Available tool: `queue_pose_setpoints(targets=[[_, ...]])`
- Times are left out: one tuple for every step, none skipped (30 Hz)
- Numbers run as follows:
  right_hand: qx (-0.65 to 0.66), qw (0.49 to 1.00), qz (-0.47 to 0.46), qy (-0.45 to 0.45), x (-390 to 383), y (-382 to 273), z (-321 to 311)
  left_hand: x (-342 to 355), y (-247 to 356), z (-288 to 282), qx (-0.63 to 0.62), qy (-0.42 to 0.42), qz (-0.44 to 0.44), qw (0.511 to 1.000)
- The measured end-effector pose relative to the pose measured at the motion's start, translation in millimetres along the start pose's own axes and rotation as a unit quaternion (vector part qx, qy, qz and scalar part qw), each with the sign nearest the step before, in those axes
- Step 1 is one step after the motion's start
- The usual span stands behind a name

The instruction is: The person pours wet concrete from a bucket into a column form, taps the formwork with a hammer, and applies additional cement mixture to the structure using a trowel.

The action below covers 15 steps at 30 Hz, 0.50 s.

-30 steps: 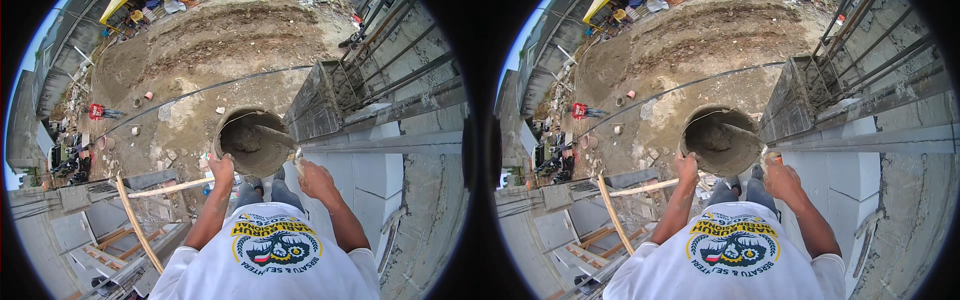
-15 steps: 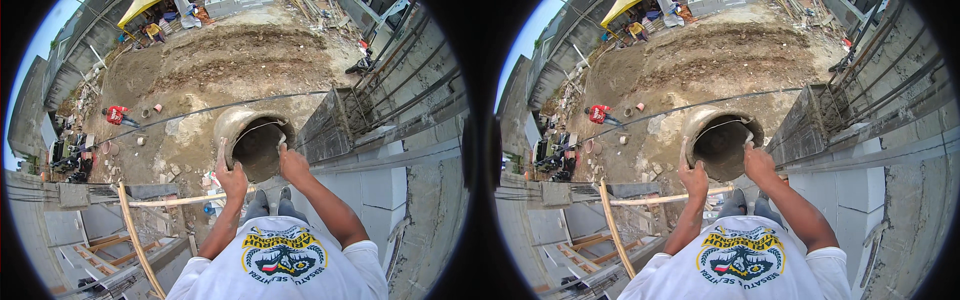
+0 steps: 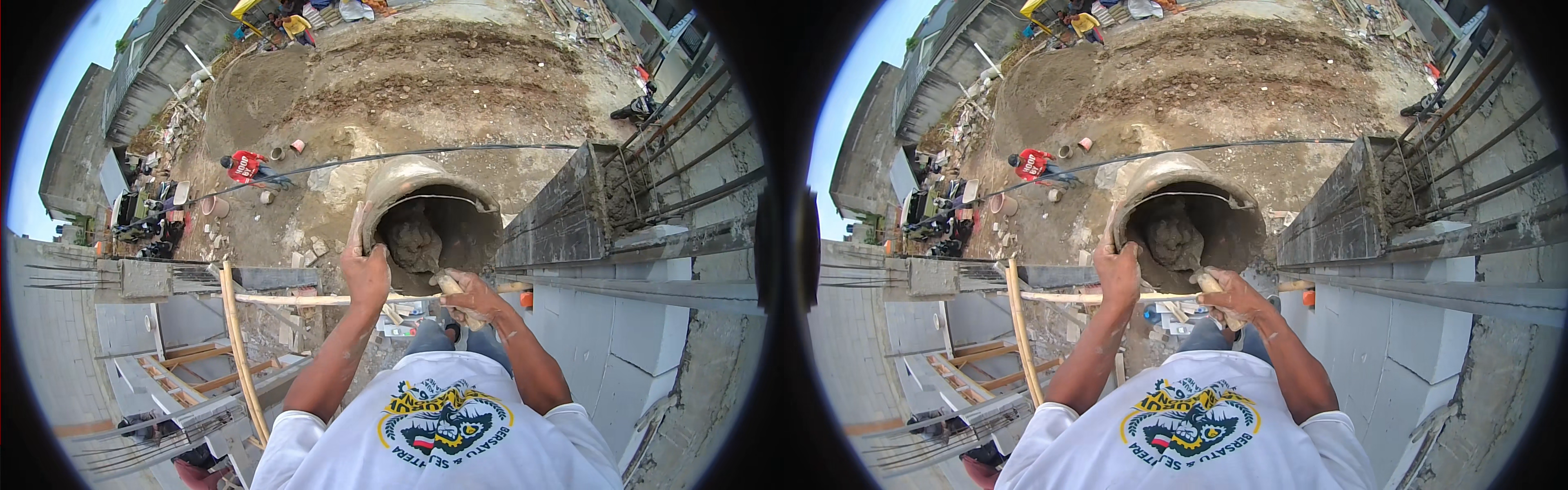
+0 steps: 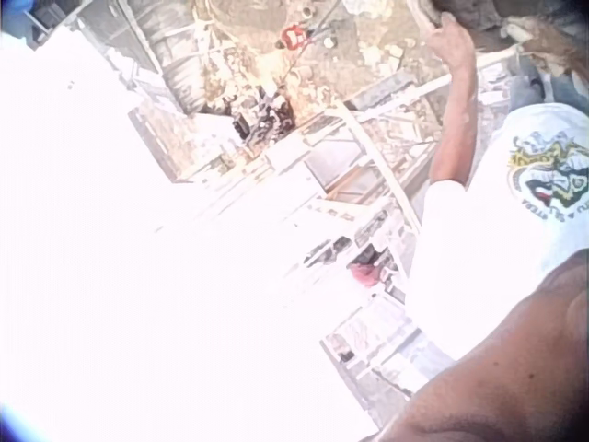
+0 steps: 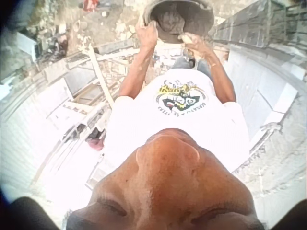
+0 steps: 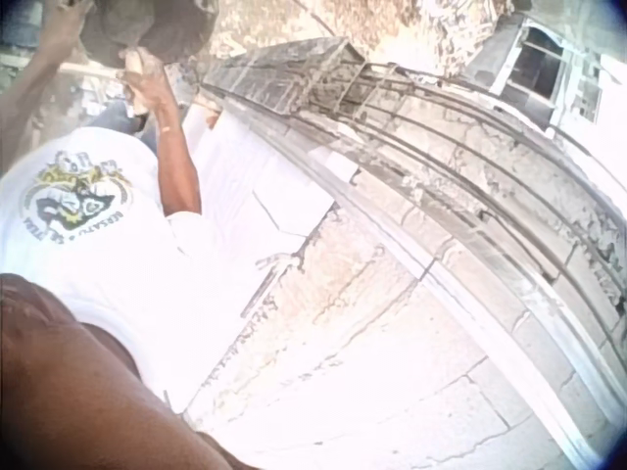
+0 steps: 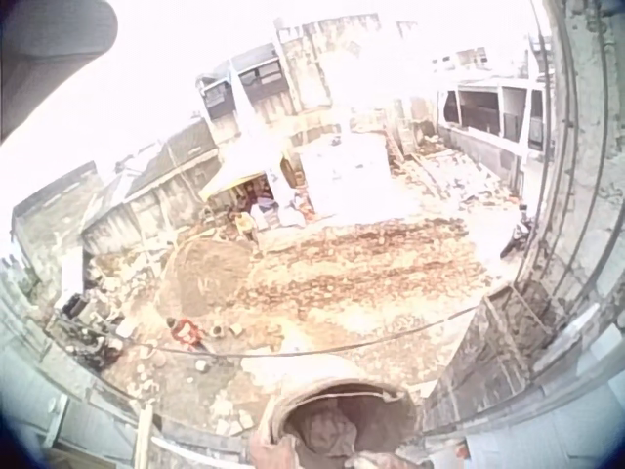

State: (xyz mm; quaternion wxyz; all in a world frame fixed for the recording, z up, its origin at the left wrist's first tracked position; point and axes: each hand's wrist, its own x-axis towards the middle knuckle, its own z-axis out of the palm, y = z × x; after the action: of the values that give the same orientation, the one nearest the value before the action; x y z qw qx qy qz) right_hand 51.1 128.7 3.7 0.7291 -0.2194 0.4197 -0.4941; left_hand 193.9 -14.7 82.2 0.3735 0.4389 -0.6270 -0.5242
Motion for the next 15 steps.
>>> queue_pose_setpoints(targets=[[0.002,1.000,-0.005,-0.004,0,-5,-1,6,-8,0,-0.035,0.020,-0.059,0.997],[0.010,1.000,-0.015,-0.013,-3,-6,-1,6,-15,-1,-0.046,0.051,-0.075,0.995],[0.011,1.000,-0.014,-0.011,-9,-9,0,4,-22,-4,-0.046,0.049,-0.077,0.995],[0.025,1.000,-0.008,-0.004,-17,-18,0,5,-30,-6,-0.098,0.068,-0.112,0.987],[0.040,0.999,-0.004,0.006,-25,-26,1,8,-41,-9,-0.149,0.081,-0.148,0.974],[0.032,0.999,0.002,0.027,-33,-33,4,12,-59,-15,-0.154,0.099,-0.150,0.972],[0.037,0.998,-0.004,0.051,-42,-34,4,10,-73,-18,-0.159,0.107,-0.159,0.969],[0.017,0.998,-0.008,0.063,-49,-36,3,11,-70,-17,-0.177,0.122,-0.209,0.954],[-0.006,0.997,-0.007,0.073,-59,-38,3,9,-69,-17,-0.192,0.140,-0.261,0.936],[-0.004,0.997,0.007,0.074,-71,-48,8,8,-73,-17,-0.234,0.157,-0.277,0.919],[-0.004,0.995,-0.004,0.099,-81,-55,7,11,-80,-16,-0.276,0.175,-0.291,0.899],[0.032,0.997,-0.008,0.072,-92,-60,6,15,-92,-13,-0.282,0.170,-0.312,0.891],[0.069,0.997,-0.012,0.040,-102,-62,6,15,-103,-10,-0.284,0.169,-0.333,0.883],[0.095,0.994,-0.038,0.046,-113,-66,3,12,-106,-5,-0.287,0.152,-0.334,0.885],[0.094,0.993,-0.048,0.057,-125,-70,-5,10,-107,1,-0.279,0.162,-0.342,0.883]])
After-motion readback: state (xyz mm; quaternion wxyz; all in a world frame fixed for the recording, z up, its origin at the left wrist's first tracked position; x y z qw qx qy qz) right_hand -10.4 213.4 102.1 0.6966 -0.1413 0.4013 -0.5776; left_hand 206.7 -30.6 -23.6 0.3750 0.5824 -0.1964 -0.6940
